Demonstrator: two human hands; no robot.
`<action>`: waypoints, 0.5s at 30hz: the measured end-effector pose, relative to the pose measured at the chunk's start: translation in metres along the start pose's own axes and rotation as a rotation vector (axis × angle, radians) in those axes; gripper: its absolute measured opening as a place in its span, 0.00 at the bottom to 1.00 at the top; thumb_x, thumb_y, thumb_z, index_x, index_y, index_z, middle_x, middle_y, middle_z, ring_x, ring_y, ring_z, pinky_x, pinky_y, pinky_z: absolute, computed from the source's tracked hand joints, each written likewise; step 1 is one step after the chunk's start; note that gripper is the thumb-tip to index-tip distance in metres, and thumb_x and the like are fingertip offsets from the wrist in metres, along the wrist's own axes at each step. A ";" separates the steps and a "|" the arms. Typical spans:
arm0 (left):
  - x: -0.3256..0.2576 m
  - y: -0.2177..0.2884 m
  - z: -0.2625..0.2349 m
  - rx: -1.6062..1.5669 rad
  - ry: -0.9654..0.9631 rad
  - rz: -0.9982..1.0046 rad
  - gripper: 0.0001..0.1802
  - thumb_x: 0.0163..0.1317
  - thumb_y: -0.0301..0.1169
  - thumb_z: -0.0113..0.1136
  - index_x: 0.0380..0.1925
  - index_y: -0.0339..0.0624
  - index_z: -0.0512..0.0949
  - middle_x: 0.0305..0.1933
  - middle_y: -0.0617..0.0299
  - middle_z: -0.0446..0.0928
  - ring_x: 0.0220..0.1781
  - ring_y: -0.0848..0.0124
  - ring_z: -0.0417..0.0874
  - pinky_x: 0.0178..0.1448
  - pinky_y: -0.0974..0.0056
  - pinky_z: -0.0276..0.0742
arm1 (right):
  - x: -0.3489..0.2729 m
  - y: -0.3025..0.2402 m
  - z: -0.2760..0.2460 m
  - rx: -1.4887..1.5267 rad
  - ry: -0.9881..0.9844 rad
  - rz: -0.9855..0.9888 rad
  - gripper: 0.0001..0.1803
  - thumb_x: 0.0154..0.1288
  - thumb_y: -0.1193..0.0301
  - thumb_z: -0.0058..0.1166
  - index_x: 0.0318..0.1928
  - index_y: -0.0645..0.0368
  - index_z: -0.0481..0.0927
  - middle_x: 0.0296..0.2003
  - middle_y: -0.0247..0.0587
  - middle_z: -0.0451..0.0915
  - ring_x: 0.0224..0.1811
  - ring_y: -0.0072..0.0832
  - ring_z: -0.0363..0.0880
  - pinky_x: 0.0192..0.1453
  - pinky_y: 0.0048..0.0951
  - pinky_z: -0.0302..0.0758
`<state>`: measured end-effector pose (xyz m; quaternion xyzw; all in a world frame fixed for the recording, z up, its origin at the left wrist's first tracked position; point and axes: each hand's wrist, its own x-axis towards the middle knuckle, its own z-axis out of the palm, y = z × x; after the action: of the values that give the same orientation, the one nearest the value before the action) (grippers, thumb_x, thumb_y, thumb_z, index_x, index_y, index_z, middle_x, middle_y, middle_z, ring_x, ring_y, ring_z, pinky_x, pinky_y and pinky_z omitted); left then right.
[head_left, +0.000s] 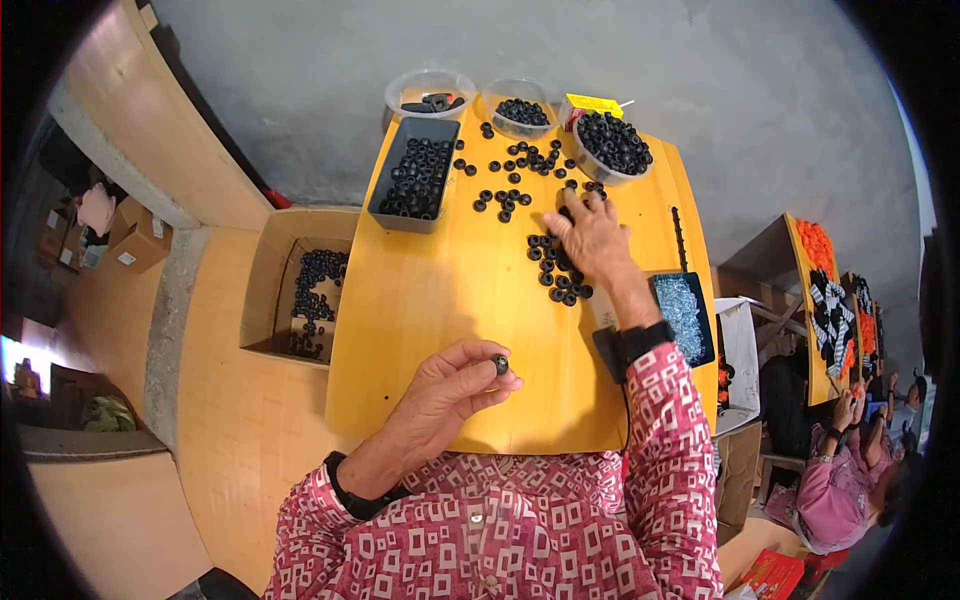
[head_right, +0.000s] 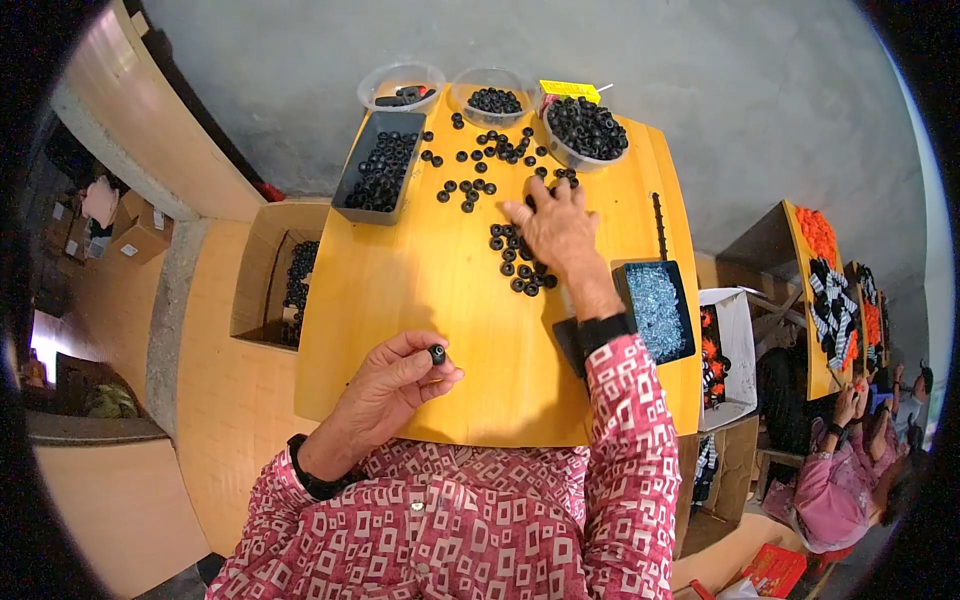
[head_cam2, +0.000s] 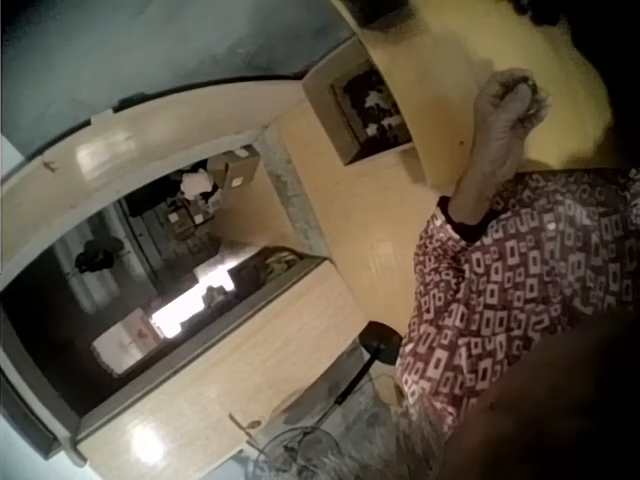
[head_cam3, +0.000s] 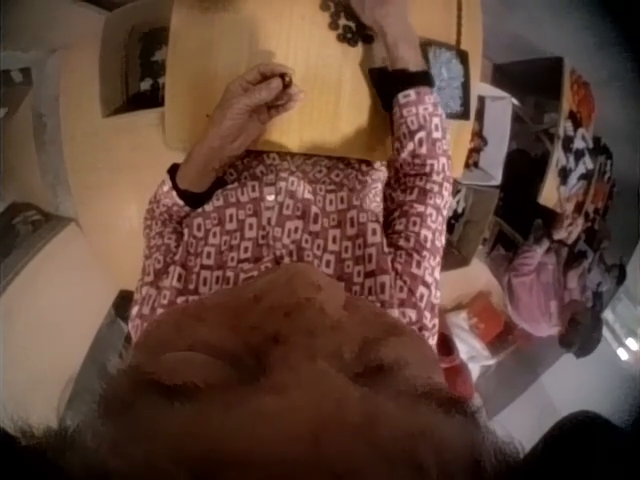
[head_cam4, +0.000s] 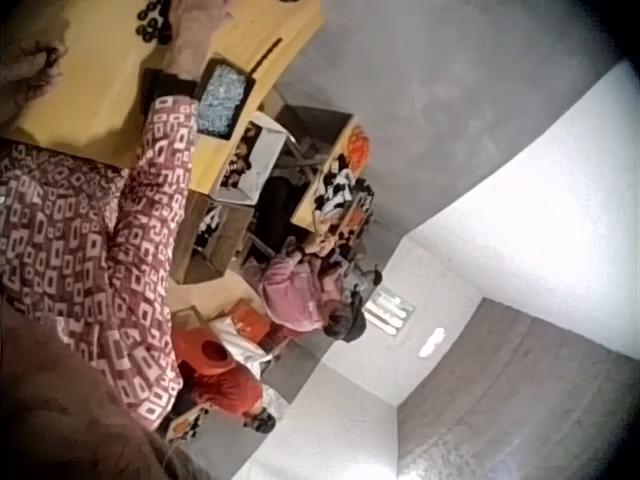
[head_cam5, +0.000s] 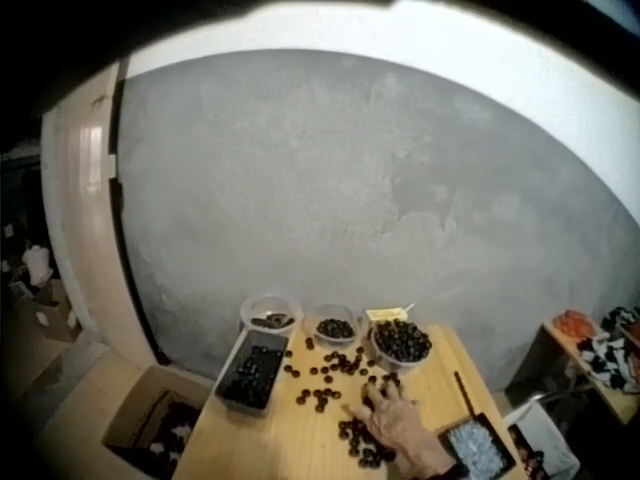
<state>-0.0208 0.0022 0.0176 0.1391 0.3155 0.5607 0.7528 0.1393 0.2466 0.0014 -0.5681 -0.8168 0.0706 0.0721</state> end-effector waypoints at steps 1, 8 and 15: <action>0.000 0.000 -0.001 -0.005 0.003 0.005 0.12 0.68 0.29 0.58 0.50 0.41 0.77 0.44 0.60 0.82 0.50 0.68 0.84 0.56 0.68 0.79 | -0.008 -0.006 0.007 -0.033 -0.023 -0.012 0.37 0.70 0.38 0.37 0.70 0.46 0.61 0.69 0.55 0.59 0.72 0.55 0.54 0.66 0.64 0.57; 0.001 0.001 -0.001 -0.027 -0.009 0.020 0.12 0.68 0.30 0.59 0.50 0.40 0.76 0.44 0.60 0.83 0.50 0.67 0.84 0.59 0.66 0.79 | -0.019 -0.019 0.033 -0.022 0.087 -0.059 0.39 0.70 0.37 0.35 0.72 0.46 0.59 0.72 0.58 0.54 0.75 0.55 0.48 0.73 0.57 0.48; 0.000 0.003 -0.003 -0.039 -0.006 0.035 0.12 0.69 0.30 0.58 0.50 0.40 0.76 0.44 0.60 0.83 0.51 0.67 0.84 0.59 0.65 0.79 | -0.047 -0.005 0.015 0.076 0.116 -0.103 0.40 0.69 0.38 0.38 0.71 0.50 0.63 0.71 0.60 0.55 0.73 0.57 0.51 0.71 0.59 0.51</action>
<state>-0.0247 0.0029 0.0171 0.1317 0.3000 0.5795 0.7462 0.1483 0.2002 -0.0145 -0.5253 -0.8361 0.0645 0.1444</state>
